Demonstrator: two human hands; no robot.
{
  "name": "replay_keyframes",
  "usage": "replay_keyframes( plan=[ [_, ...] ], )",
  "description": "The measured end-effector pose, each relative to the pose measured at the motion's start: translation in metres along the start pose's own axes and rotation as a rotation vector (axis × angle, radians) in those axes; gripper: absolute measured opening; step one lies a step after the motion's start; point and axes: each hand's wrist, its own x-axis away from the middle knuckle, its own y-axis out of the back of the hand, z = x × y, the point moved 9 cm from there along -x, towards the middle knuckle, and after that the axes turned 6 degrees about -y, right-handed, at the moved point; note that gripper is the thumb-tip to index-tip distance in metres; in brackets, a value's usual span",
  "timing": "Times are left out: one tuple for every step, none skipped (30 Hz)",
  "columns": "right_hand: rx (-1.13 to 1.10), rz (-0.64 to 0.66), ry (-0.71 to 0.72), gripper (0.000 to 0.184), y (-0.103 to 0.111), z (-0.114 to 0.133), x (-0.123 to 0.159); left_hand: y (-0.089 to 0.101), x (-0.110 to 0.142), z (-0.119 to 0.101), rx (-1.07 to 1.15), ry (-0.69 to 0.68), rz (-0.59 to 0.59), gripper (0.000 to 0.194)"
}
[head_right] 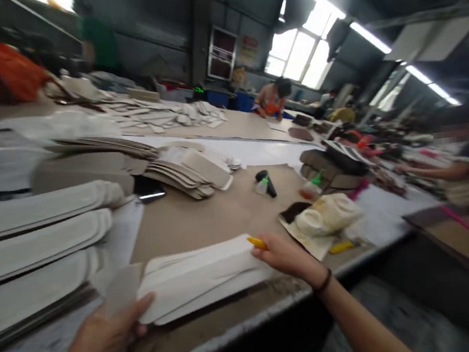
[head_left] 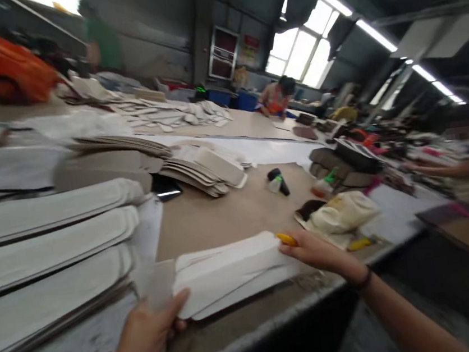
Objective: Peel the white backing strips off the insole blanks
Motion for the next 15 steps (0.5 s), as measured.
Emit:
replay_keyframes(
  plan=[
    [0.008, -0.007, -0.026, 0.025, 0.0, -0.002, -0.001, 0.003, -0.004, 0.002, -0.052, 0.011, -0.015, 0.045],
    [0.032, -0.015, -0.056, 0.025, -0.002, -0.004, -0.002, 0.006, -0.007, 0.004, -0.095, 0.026, -0.016, 0.042],
    [0.065, -0.021, -0.08, 0.026, -0.004, -0.005, -0.004, 0.008, -0.008, 0.007, -0.126, 0.05, -0.019, 0.04],
    [0.103, -0.027, -0.102, 0.026, -0.007, -0.005, -0.005, 0.01, -0.008, 0.01, -0.141, 0.074, -0.025, 0.038],
    [0.142, -0.034, -0.121, 0.027, -0.009, -0.005, -0.005, 0.013, -0.008, 0.014, -0.146, 0.103, -0.039, 0.036],
    [0.179, -0.04, -0.133, 0.028, -0.01, -0.003, -0.006, 0.015, -0.007, 0.018, -0.145, 0.135, -0.058, 0.036],
    [0.211, -0.044, -0.138, 0.029, -0.01, -0.002, -0.006, 0.017, -0.006, 0.023, -0.139, 0.167, -0.079, 0.037],
    [0.24, -0.044, -0.139, 0.03, -0.01, 0.0, -0.007, 0.019, -0.005, 0.027, -0.131, 0.197, -0.097, 0.037],
    [0.265, -0.037, -0.137, 0.03, -0.011, 0.002, -0.008, 0.02, -0.005, 0.03, -0.123, 0.219, -0.11, 0.037],
    [0.288, -0.027, -0.135, 0.03, -0.011, 0.003, -0.008, 0.02, -0.006, 0.031, -0.119, 0.229, -0.115, 0.035],
    [0.306, -0.016, -0.133, 0.03, -0.011, 0.004, -0.009, 0.019, -0.007, 0.031, -0.109, 0.226, -0.114, 0.033],
    [0.319, -0.006, -0.135, 0.03, -0.012, 0.004, -0.01, 0.018, -0.008, 0.03, -0.1, 0.213, -0.108, 0.031],
    [0.328, -0.001, -0.137, 0.03, -0.012, 0.004, -0.011, 0.017, -0.009, 0.028, -0.093, 0.198, -0.103, 0.031],
    [0.333, -0.001, -0.139, 0.03, -0.012, 0.004, -0.012, 0.016, -0.009, 0.026, -0.088, 0.183, -0.1, 0.031],
    [0.337, -0.005, -0.138, 0.03, -0.013, 0.003, -0.012, 0.016, -0.009, 0.024, -0.085, 0.177, -0.103, 0.032]
  ],
)
